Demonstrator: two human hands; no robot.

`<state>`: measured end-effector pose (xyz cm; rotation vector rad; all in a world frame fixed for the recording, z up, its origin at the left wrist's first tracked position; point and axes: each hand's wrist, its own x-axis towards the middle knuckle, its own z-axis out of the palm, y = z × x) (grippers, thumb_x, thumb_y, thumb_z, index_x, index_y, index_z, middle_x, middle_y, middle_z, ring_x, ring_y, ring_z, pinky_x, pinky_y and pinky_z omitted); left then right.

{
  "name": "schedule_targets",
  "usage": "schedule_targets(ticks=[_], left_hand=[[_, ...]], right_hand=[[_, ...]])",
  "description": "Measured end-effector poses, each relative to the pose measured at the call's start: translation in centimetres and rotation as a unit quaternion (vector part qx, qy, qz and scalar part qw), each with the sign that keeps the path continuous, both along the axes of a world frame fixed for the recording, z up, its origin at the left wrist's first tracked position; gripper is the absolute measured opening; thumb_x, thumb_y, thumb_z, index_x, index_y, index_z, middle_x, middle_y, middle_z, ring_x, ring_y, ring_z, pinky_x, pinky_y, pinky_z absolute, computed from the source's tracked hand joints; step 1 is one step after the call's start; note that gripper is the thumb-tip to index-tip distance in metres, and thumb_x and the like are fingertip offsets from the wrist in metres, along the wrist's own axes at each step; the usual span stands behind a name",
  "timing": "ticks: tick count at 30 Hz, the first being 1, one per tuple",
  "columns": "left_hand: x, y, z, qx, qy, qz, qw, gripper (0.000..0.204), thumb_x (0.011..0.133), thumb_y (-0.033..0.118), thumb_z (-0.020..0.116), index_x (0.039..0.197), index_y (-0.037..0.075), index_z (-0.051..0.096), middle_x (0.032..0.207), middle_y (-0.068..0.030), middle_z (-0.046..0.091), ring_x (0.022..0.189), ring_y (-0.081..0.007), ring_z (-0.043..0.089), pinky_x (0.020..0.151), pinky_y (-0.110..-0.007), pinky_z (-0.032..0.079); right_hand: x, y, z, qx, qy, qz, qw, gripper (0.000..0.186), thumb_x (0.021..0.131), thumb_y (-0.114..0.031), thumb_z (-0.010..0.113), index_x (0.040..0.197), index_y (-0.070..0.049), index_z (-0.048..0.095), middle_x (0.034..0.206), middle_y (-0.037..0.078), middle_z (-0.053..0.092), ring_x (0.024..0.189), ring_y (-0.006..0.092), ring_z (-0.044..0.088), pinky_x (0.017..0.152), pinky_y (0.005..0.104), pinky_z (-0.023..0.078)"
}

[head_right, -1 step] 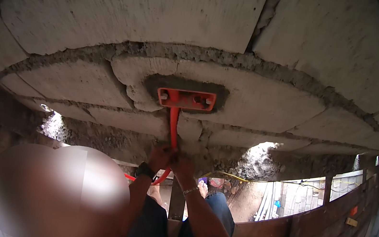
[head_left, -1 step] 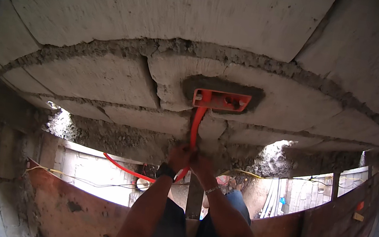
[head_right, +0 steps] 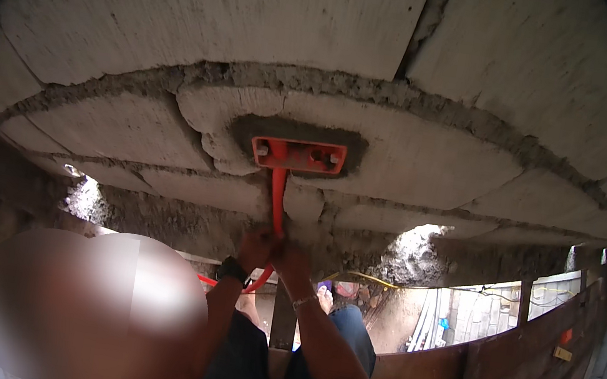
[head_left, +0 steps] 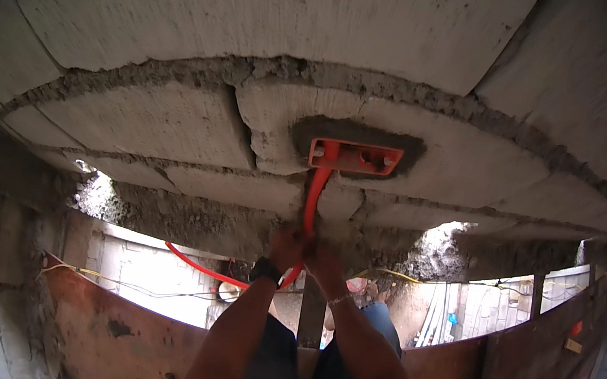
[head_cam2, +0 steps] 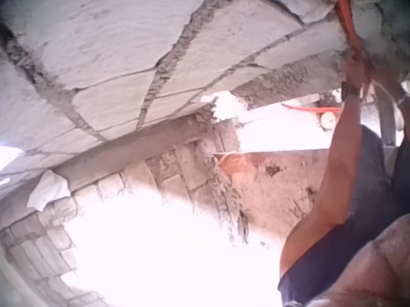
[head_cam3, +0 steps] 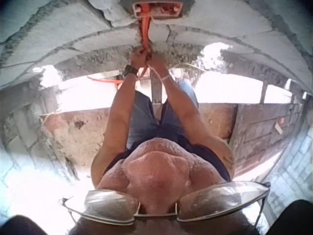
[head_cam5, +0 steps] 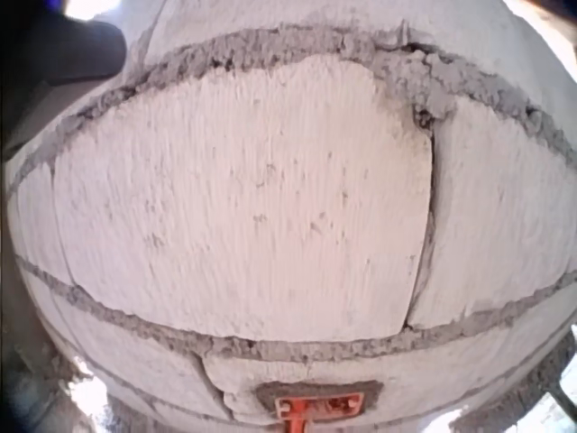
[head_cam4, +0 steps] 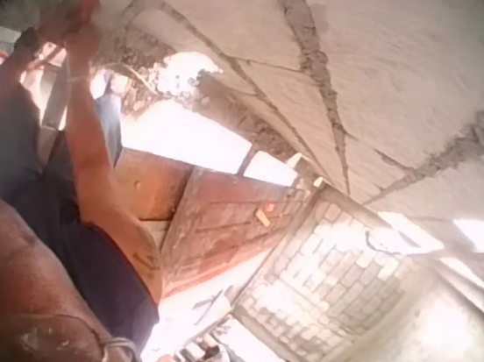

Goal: The recorder is installing flexible red conduit and electrical wiring into a junction box on a concrete wall and managing site materials.

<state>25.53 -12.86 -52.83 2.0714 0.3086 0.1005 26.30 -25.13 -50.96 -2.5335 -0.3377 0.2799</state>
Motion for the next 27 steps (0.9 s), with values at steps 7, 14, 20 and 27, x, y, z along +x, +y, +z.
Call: schedule_targets(ticks=[7,14,20,27], left_hand=[[0.1,1.5,-0.2,-0.087,0.052,0.041,0.994,0.031,0.078,0.032,0.067,0.086,0.002,0.068,0.069,-0.0157,0.065,0.061,-0.0264,0.065,0.057,-0.036,0.049],[-6.0,0.0,3.1,0.069,0.039,-0.027,0.996,0.029,0.079,0.029,0.065,0.096,0.006,0.067,0.08,-0.0202,0.065,0.072,-0.0339,0.065,0.064,-0.043,0.051],[-10.7,-1.5,0.2,0.119,0.011,-0.036,0.992,0.036,0.077,0.025,0.066,0.105,0.003,0.062,0.094,-0.0216,0.063,0.088,-0.0393,0.061,0.075,-0.045,0.049],[-10.2,-1.6,-1.7,0.087,0.097,0.011,0.991,0.031,0.078,0.028,0.066,0.097,0.003,0.064,0.093,-0.0204,0.065,0.086,-0.0388,0.062,0.075,-0.045,0.05]], right_hand=[[1.2,1.1,0.1,-0.02,0.045,-0.007,0.999,0.03,0.077,-0.037,0.058,0.074,-0.008,0.065,0.075,0.018,0.064,0.073,0.0365,0.064,0.063,0.0463,0.051],[1.6,0.3,-0.1,0.022,0.034,-0.042,0.998,0.033,0.074,-0.036,0.062,0.076,-0.004,0.066,0.075,0.021,0.063,0.077,0.0381,0.063,0.068,0.0479,0.05],[0.9,0.4,0.1,0.005,0.032,-0.047,0.998,0.033,0.074,-0.036,0.06,0.075,-0.003,0.067,0.072,0.019,0.064,0.073,0.0378,0.064,0.068,0.0458,0.051],[0.9,-0.4,0.1,0.001,0.085,-0.073,0.994,0.042,0.079,-0.046,0.057,0.081,-0.006,0.068,0.076,0.017,0.066,0.077,0.0362,0.064,0.071,0.0455,0.05]])
